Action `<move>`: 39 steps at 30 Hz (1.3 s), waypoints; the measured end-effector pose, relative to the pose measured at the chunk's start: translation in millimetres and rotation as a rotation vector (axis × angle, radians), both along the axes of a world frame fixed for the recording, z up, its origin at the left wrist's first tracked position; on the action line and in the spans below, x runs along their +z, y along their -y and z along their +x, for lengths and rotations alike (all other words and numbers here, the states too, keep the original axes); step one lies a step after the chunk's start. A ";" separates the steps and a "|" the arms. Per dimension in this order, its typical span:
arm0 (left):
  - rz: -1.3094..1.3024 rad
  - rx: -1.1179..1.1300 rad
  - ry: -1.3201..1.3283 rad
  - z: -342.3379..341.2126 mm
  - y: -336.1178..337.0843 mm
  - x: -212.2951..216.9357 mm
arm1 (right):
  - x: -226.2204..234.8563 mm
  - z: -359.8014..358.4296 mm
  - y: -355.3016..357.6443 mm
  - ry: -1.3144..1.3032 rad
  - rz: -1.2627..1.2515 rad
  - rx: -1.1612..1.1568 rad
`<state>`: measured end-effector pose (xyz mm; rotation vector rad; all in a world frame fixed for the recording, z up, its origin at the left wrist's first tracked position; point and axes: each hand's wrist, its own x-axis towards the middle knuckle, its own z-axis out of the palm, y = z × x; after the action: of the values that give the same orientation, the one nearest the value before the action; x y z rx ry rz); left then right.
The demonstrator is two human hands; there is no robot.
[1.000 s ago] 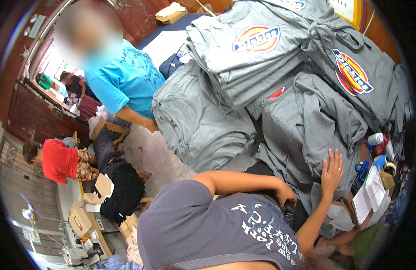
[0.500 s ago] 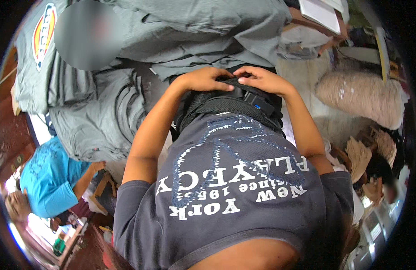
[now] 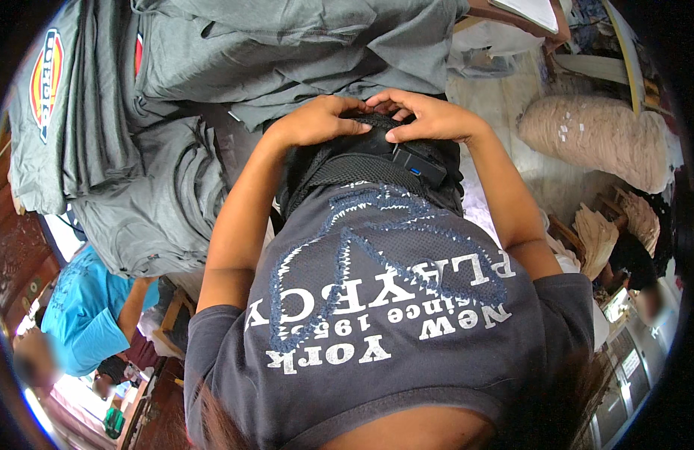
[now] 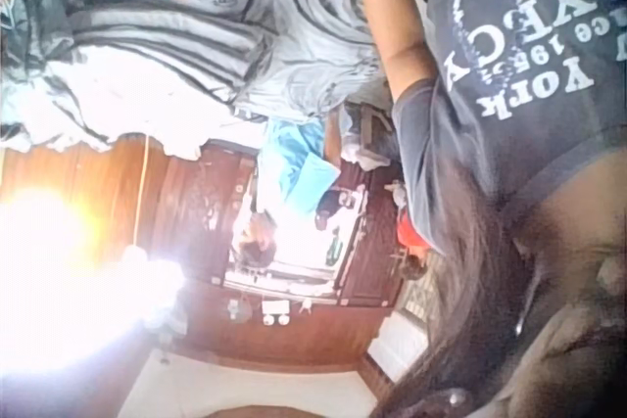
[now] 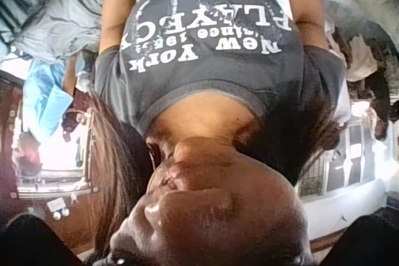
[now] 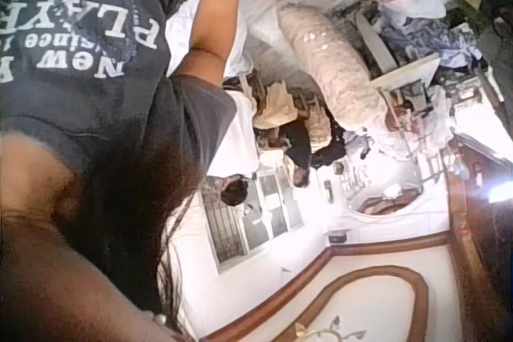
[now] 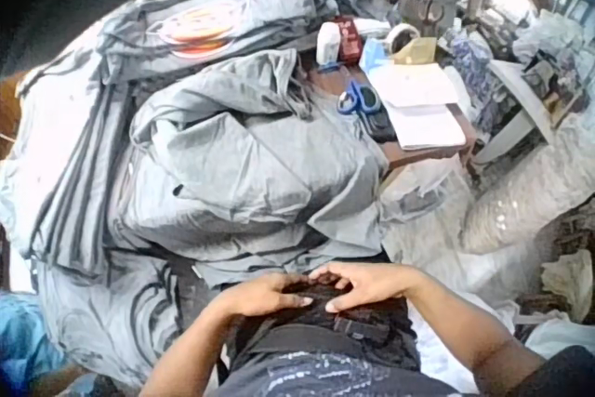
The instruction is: The person picks up and unfolds shirts from a stack, using shears to trim loose threads, and then refolds them onto the stack.
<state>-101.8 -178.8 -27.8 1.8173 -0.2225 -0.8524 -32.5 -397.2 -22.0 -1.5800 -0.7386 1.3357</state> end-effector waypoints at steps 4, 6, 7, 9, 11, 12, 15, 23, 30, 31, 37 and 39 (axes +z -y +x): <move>0.003 0.055 -0.008 1.0 1.4 6.6 | 4.3 4.0 -2.1 -0.019 -0.005 -0.058; 0.019 0.092 -0.001 0.7 3.2 6.4 | 4.0 4.8 -3.5 -0.036 -0.005 -0.092; 0.037 0.106 0.003 0.2 4.4 7.5 | 4.8 4.9 -3.9 -0.044 0.009 -0.104; 0.079 0.147 0.045 -1.2 8.4 11.8 | 6.6 3.7 -3.4 -0.064 0.032 -0.133; 0.132 0.202 0.122 -3.7 12.9 19.4 | 5.3 0.1 -3.1 -0.057 0.044 -0.171; 0.146 0.222 0.121 -4.5 14.2 21.2 | 5.2 -1.9 -3.3 -0.053 0.050 -0.190; 0.193 0.277 0.128 -6.9 16.8 25.0 | 15.7 -6.7 -6.7 0.106 0.045 -0.170; 0.183 0.363 0.159 -8.8 20.9 27.6 | 14.7 -9.9 -9.9 0.089 0.057 -0.275; 0.181 0.359 0.154 -9.5 19.8 28.5 | 12.7 -5.2 -10.1 0.086 0.068 -0.178; 0.199 0.330 0.149 -9.2 19.8 30.7 | 11.2 -5.9 -10.3 0.096 0.078 -0.183; 0.123 0.201 0.224 -14.7 17.5 27.9 | 9.5 -8.8 -9.6 0.055 0.056 -0.198; 0.159 0.150 0.208 -15.6 17.6 34.0 | 9.2 -9.3 -9.0 0.064 0.045 -0.201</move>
<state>-117.4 -196.4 6.2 2.0459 -0.1514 -0.5897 -41.8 -388.1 -12.8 -1.6220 -0.6256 1.1198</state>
